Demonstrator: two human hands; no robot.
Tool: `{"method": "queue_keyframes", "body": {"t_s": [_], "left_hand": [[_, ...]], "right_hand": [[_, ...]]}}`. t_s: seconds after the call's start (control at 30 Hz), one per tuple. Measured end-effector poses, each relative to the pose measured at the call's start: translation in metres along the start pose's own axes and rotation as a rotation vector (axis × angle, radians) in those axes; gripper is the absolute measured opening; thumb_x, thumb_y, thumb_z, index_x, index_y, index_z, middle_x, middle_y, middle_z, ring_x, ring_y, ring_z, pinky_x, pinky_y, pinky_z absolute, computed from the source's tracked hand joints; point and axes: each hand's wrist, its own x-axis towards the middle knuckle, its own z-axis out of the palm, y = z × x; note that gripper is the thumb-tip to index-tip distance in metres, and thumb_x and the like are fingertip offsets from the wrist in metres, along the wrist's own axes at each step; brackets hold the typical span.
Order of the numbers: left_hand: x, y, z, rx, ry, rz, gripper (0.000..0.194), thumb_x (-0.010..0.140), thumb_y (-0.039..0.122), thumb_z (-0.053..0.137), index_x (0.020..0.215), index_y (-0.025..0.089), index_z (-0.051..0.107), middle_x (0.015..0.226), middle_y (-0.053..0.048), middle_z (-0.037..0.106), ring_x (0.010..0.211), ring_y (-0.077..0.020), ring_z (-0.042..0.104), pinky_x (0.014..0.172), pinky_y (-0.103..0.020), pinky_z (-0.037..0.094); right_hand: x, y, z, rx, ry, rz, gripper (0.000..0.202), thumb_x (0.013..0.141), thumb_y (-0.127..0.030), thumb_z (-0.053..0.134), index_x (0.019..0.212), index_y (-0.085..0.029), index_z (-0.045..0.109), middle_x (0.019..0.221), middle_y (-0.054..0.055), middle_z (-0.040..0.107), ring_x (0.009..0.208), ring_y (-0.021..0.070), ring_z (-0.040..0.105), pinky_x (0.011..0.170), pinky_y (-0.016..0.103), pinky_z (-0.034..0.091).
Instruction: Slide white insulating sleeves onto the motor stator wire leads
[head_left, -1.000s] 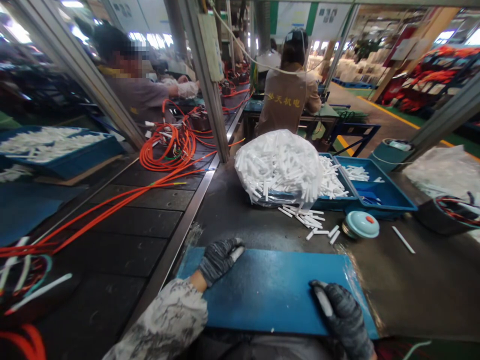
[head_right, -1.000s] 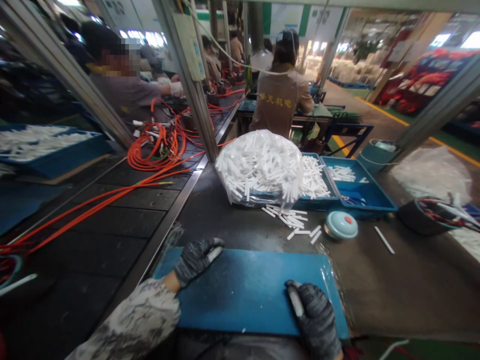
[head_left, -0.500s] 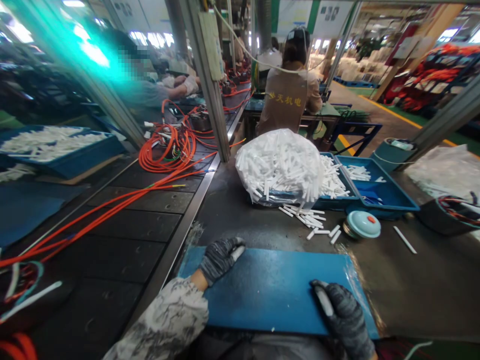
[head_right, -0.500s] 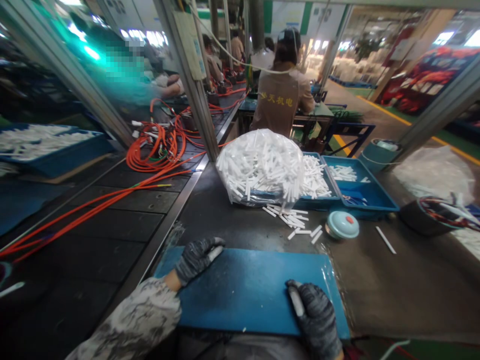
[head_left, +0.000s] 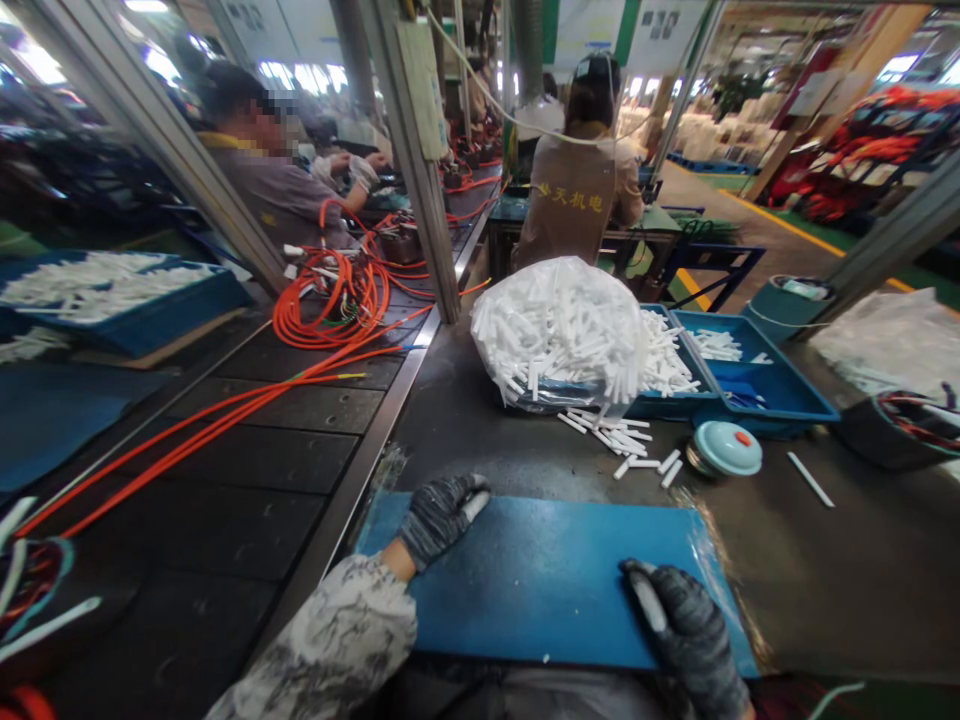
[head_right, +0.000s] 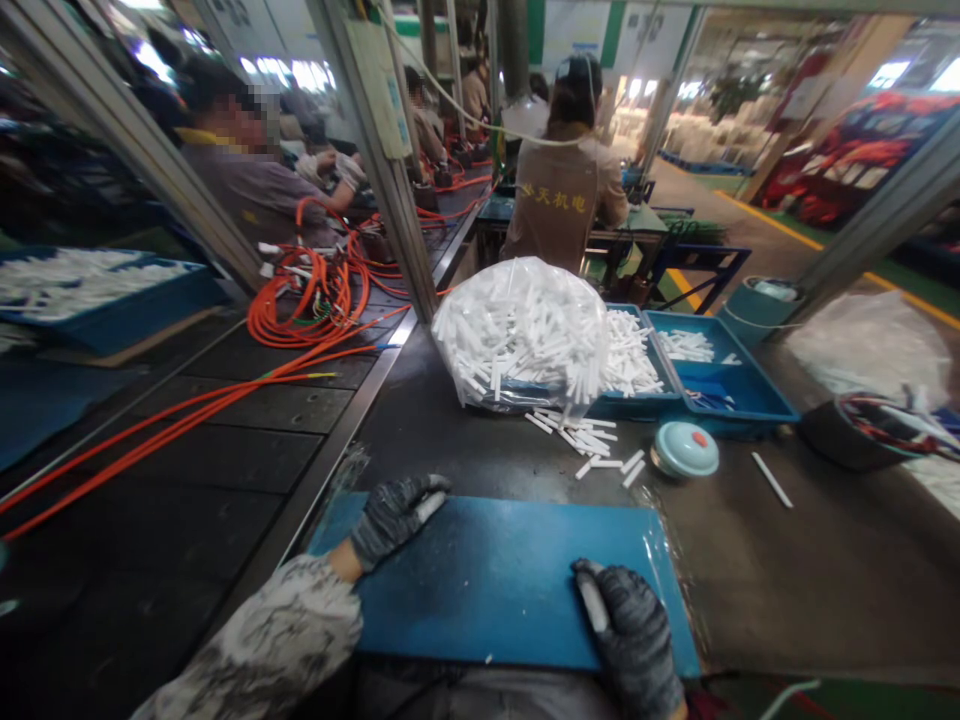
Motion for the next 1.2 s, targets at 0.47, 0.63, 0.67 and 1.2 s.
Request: {"method": "queue_keyframes", "body": {"t_s": [0.47, 0.63, 0.67, 1.2], "left_hand": [[0.0009, 0.0013, -0.0004, 0.006, -0.017, -0.019, 0.023, 0.096, 0.033, 0.055, 0.106, 0.026, 0.075, 0.104, -0.001, 0.079, 0.096, -0.0200, 0.075, 0.090, -0.031, 0.058], [0.0006, 0.0003, -0.0004, -0.009, -0.002, -0.013, 0.023, 0.096, 0.034, 0.055, 0.106, 0.025, 0.075, 0.104, -0.001, 0.079, 0.097, -0.0205, 0.075, 0.091, -0.032, 0.058], [0.0004, 0.0000, -0.0002, -0.012, 0.002, -0.008, 0.024, 0.096, 0.034, 0.055, 0.107, 0.025, 0.074, 0.104, -0.001, 0.079, 0.098, -0.0207, 0.075, 0.091, -0.033, 0.058], [-0.0002, -0.0021, 0.0012, -0.006, -0.020, -0.030, 0.026, 0.096, 0.035, 0.054, 0.107, 0.025, 0.074, 0.106, -0.003, 0.078, 0.099, -0.0213, 0.075, 0.094, -0.034, 0.058]], "right_hand": [[0.0001, -0.0001, -0.0001, 0.007, 0.010, 0.000, 0.041, 0.094, 0.002, 0.045, 0.104, -0.022, 0.078, 0.096, 0.005, 0.076, 0.083, 0.0170, 0.067, 0.083, 0.029, 0.050], [-0.0039, -0.0009, 0.0010, -0.046, -0.014, -0.014, 0.041, 0.092, 0.004, 0.049, 0.103, -0.022, 0.078, 0.097, 0.005, 0.076, 0.084, 0.0188, 0.067, 0.081, 0.031, 0.050], [-0.0044, -0.0011, 0.0013, -0.055, -0.012, -0.019, 0.041, 0.092, 0.004, 0.048, 0.102, -0.022, 0.078, 0.097, 0.006, 0.076, 0.084, 0.0195, 0.067, 0.081, 0.032, 0.050], [-0.0072, -0.0017, 0.0021, -0.007, -0.022, 0.011, 0.041, 0.091, 0.005, 0.050, 0.104, -0.022, 0.078, 0.100, 0.005, 0.076, 0.089, 0.0187, 0.067, 0.087, 0.031, 0.049]]}}
